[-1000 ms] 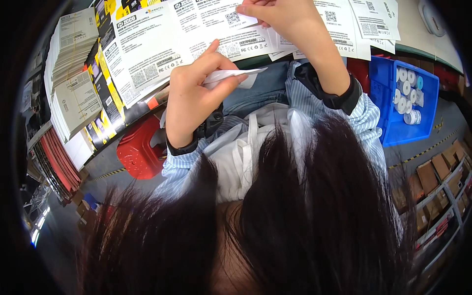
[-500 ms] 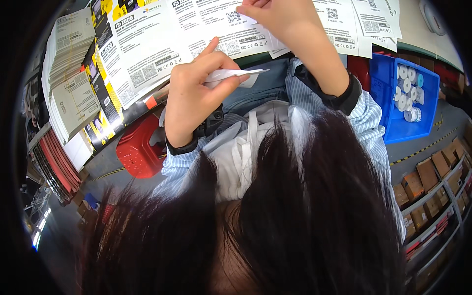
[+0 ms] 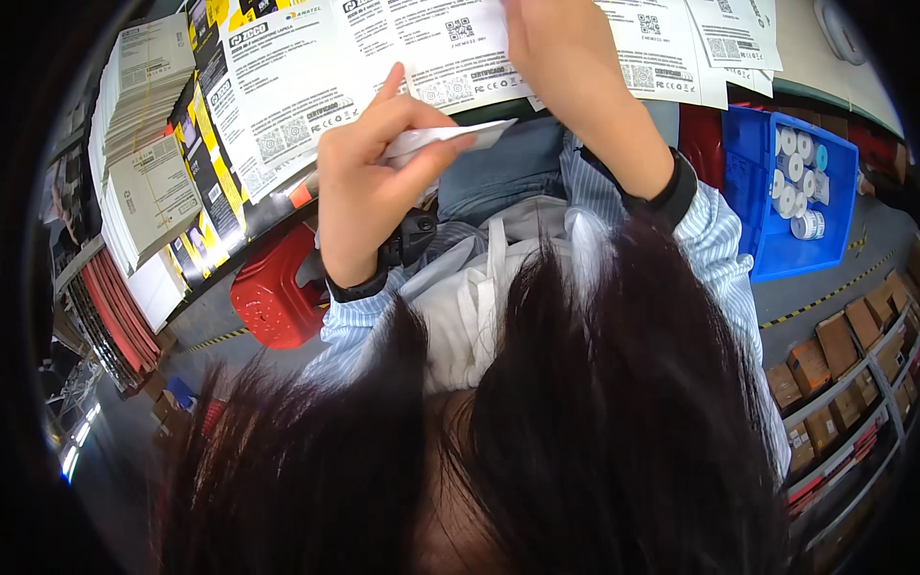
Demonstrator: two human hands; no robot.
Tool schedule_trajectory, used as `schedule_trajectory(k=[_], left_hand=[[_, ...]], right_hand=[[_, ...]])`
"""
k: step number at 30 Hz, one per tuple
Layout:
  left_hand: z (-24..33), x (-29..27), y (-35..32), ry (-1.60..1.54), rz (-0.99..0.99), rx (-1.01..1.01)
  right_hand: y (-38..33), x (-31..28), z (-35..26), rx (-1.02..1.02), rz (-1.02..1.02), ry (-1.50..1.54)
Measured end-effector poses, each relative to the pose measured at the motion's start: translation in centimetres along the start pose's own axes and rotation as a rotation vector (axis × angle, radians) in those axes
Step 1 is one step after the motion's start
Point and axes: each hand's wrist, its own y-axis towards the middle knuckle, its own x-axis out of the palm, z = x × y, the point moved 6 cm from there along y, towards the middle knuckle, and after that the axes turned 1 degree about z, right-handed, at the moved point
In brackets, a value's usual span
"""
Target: The person is peeling labels from a sheet and applying them to small white boxes.
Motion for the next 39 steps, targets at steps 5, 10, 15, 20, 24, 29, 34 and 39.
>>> schedule_trajectory(k=[5,10,15,20,24,29,34,39], left_hand=[[-1.7,-0.7,-1.2,-0.105,0.009,-0.186],[-1.8,-0.5,-0.4,-0.021,-0.085,-0.043],[-1.4,-0.4,-0.2,0.046,-0.126,-0.071],[0.7,2.2,0.7,-0.016,-0.179,0.164],[-0.3,4.8,1.4,0.002,-0.243,0.172],[0.0,4.7,1.8,-0.059,-0.246,0.133],[-0.3,3.6,1.8,-0.219,-0.129,0.016],[-1.1,2.5,1.3,-0.383,0.109,-0.279]], right_hand=[[-2.7,1.6,-6.1,-0.664,-0.487,-0.098],[-2.6,1.1,-4.4,-0.549,-0.602,-0.183],[-1.8,-1.2,-2.6,-0.433,-0.581,-0.325],[-2.0,-1.5,-2.7,-0.409,-0.552,-0.287],[-1.6,-2.2,-3.1,-0.513,-0.372,-0.329],[-1.4,-4.1,-0.5,-0.489,-0.348,-0.418],[-0.8,-6.1,-0.3,-0.427,-0.219,-0.257],[-2.2,-5.7,-0.7,-0.027,-0.282,0.523]])
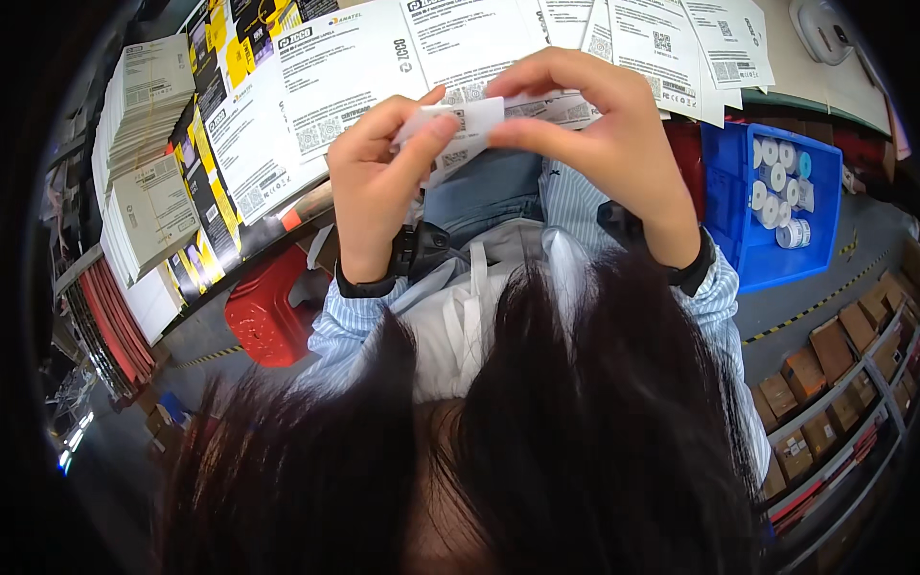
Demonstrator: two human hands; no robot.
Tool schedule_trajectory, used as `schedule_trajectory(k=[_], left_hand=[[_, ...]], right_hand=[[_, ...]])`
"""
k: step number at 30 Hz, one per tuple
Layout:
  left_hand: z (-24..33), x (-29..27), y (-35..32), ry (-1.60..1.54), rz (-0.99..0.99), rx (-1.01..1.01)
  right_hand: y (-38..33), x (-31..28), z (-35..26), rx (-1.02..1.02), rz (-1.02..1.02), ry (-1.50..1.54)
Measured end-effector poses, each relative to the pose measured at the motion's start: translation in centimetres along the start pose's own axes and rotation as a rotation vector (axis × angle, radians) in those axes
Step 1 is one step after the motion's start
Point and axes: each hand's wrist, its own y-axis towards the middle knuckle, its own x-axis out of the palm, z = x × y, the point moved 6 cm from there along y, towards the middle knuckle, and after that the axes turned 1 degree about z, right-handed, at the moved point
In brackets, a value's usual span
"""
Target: The person is peeling labels from a sheet and applying them to small white boxes.
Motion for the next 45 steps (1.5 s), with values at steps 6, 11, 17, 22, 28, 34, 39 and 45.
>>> schedule_trajectory(k=[6,11,17,22,28,34,39,45], left_hand=[[3.8,-0.2,0.1,0.457,0.247,0.556],[2.4,0.7,0.4,0.173,0.042,0.135],[0.4,0.8,0.4,0.072,-0.07,0.005],[-0.3,2.7,1.1,0.19,-0.142,0.179],[-0.4,2.5,0.8,0.231,-0.168,0.175],[-0.6,2.7,1.2,0.241,-0.158,0.22],[-0.6,2.6,1.2,0.253,-0.174,0.164],[-0.5,2.9,1.2,0.226,-0.174,0.192]], right_hand=[[0.1,0.3,-0.1,0.071,0.063,0.005],[0.9,0.4,-0.6,-0.149,0.153,-0.08],[2.2,-2.5,1.8,0.046,0.413,0.173],[3.6,-1.3,7.1,0.346,0.147,-0.053],[3.5,0.3,8.8,0.319,0.132,0.042],[3.4,0.4,9.1,0.359,0.17,-0.09],[3.7,1.5,6.0,0.423,0.154,-0.581],[3.3,1.2,3.9,-0.027,0.45,-0.645]])
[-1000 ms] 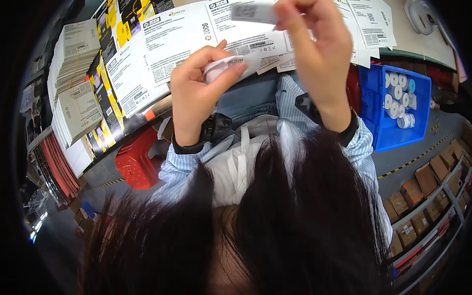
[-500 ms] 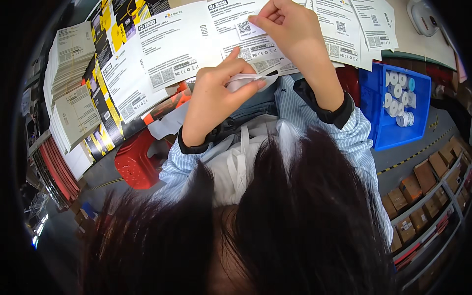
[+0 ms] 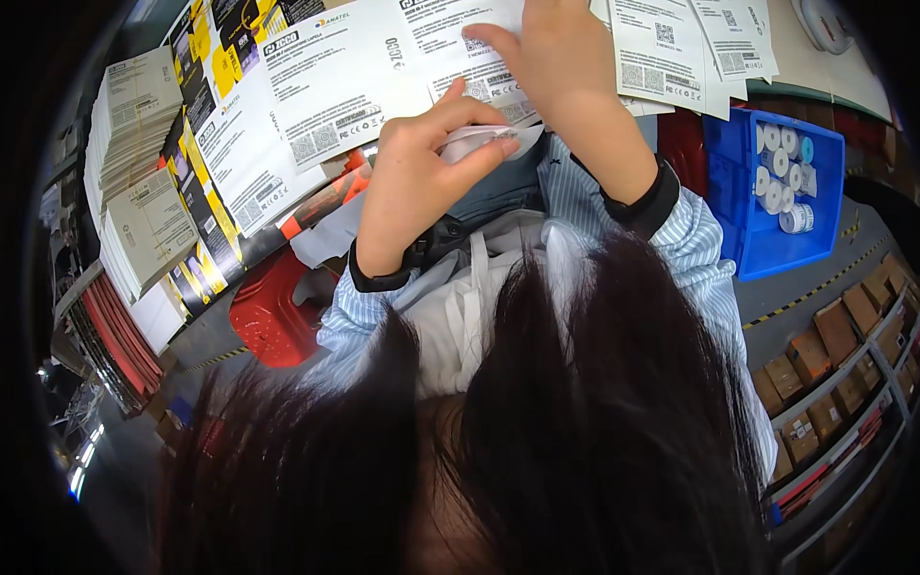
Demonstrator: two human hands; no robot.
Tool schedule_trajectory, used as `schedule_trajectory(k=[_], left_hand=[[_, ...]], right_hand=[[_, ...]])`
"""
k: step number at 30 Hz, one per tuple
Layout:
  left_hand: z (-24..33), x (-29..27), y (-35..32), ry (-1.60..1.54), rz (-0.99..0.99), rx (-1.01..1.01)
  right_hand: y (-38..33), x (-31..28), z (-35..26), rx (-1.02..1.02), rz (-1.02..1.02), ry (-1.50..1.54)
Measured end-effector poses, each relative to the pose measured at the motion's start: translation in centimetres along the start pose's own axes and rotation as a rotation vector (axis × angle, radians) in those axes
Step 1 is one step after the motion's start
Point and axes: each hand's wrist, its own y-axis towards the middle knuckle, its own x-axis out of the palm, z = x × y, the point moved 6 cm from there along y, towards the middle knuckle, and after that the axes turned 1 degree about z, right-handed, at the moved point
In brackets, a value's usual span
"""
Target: The person is peeling labels from a sheet and applying them to small white boxes.
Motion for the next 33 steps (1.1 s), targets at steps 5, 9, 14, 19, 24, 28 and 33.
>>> schedule_trajectory(k=[5,9,14,19,24,28,33], left_hand=[[-0.4,-0.2,-0.2,-0.052,0.024,0.032],[0.3,-0.2,0.0,0.021,-0.05,0.019],[1.8,-2.4,-0.9,-0.025,0.244,0.107],[1.2,-4.6,-2.0,-0.304,0.494,-0.095],[1.7,-6.1,-2.2,-0.078,0.503,0.029],[1.9,-8.5,-3.2,0.088,0.553,0.105],[1.7,-9.2,-3.7,0.404,0.343,0.076]], right_hand=[[-0.1,0.9,1.1,0.082,-0.156,0.022],[-0.2,0.7,0.3,0.072,-0.157,0.018],[-0.5,1.4,1.8,0.311,-0.32,0.796],[-1.6,-0.5,-2.5,0.395,-0.587,1.111],[-0.7,-1.0,-2.8,0.221,-0.384,0.917],[0.7,-0.4,-0.7,0.31,-0.237,0.944],[0.2,5.1,-1.8,0.575,-0.401,1.109]])
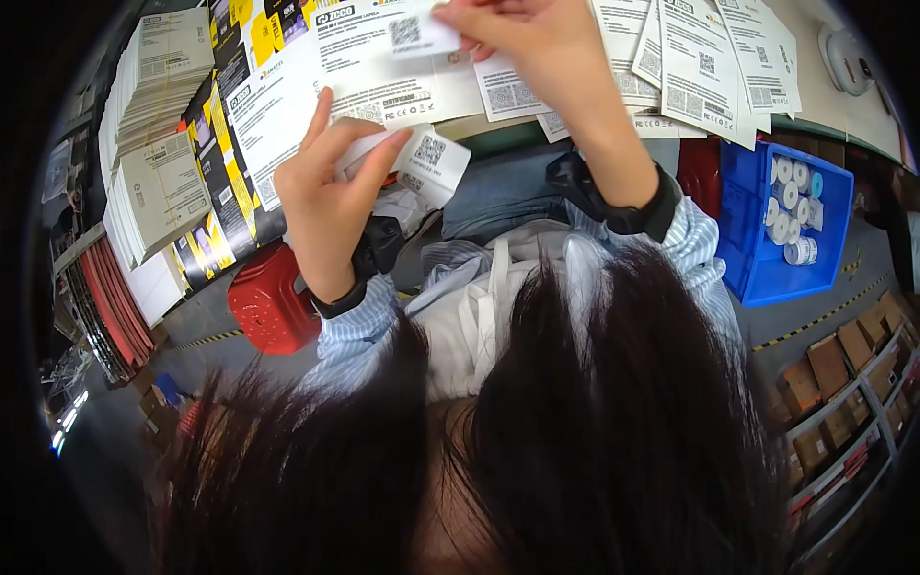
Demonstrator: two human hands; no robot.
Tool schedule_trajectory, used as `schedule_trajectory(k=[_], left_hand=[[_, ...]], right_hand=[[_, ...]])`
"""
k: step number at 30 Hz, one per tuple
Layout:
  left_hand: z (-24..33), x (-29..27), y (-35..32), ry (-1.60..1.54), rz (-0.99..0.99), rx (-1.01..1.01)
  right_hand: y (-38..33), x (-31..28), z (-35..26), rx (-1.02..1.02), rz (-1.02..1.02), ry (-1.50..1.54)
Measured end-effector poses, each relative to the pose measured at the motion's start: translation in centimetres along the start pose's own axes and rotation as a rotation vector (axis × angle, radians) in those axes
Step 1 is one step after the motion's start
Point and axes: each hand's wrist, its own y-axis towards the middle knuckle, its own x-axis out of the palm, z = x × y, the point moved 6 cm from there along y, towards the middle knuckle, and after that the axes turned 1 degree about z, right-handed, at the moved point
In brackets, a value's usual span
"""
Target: The person is peeling labels from a sheet and applying them to small white boxes.
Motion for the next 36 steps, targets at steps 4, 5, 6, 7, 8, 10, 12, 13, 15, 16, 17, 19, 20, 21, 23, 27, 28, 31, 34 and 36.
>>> schedule_trajectory(k=[4,5,6,7,8,10,12,13,15,16,17,19,20,21,23,27,28,31,34,36], left_hand=[[-1.1,0.6,-0.5,0.114,-0.142,0.0],[-1.2,0.5,-0.5,0.102,-0.141,0.0],[-1.3,0.5,-0.6,0.087,-0.141,0.001],[-1.4,0.5,-0.5,0.088,-0.14,-0.001],[-1.5,0.5,-0.5,0.071,-0.14,0.003],[-1.6,0.5,-0.4,0.052,-0.14,0.006],[-1.7,0.5,-0.5,0.067,-0.145,-0.002],[-1.7,0.4,-0.5,0.066,-0.144,-0.003],[-1.6,0.5,-0.4,0.082,-0.154,0.007],[-1.7,0.5,-0.4,0.08,-0.153,0.007],[-1.6,0.5,-0.5,0.076,-0.144,0.014],[-1.5,0.5,-0.5,0.071,-0.135,0.021],[-1.5,0.4,-0.5,0.069,-0.135,0.018],[-1.5,0.4,-0.5,0.067,-0.136,0.015],[-1.6,0.5,-0.5,0.069,-0.142,0.019],[-2.0,0.5,-0.6,0.07,-0.129,0.02],[-1.8,0.5,-0.7,0.069,-0.129,0.024],[-1.7,0.7,-0.6,0.091,-0.174,0.002],[-1.4,0.8,-0.3,0.115,-0.204,-0.006],[-1.1,0.5,-0.2,0.04,-0.182,-0.001]], right_hand=[[0.9,2.1,2.4,0.059,-0.11,-0.034],[1.0,2.5,2.4,0.063,-0.094,-0.083],[1.0,2.8,2.4,0.066,-0.099,-0.082],[1.0,2.9,2.3,0.065,-0.095,-0.107],[1.1,3.0,2.4,0.064,-0.09,-0.133],[1.1,3.1,2.6,0.079,-0.082,-0.148],[1.2,3.2,2.8,0.094,-0.074,-0.164],[1.2,3.2,2.9,0.09,-0.078,-0.163],[1.2,3.2,2.9,0.087,-0.082,-0.161],[1.2,3.2,2.7,0.087,-0.075,-0.174],[1.2,3.2,2.7,0.086,-0.068,-0.187],[1.2,3.3,2.7,0.087,-0.065,-0.187],[1.2,3.3,2.6,0.088,-0.062,-0.186],[1.1,3.3,2.6,0.087,-0.06,-0.187],[1.1,3.2,2.7,0.094,-0.058,-0.205],[0.8,4.1,2.6,0.08,-0.021,-0.207],[0.1,4.6,0.4,-0.097,-0.013,-0.52],[-0.2,4.9,-0.1,-0.336,0.114,-0.932],[-0.2,4.0,0.3,-0.373,0.236,-1.007],[-0.5,3.6,-0.1,-0.36,0.239,-0.987]])
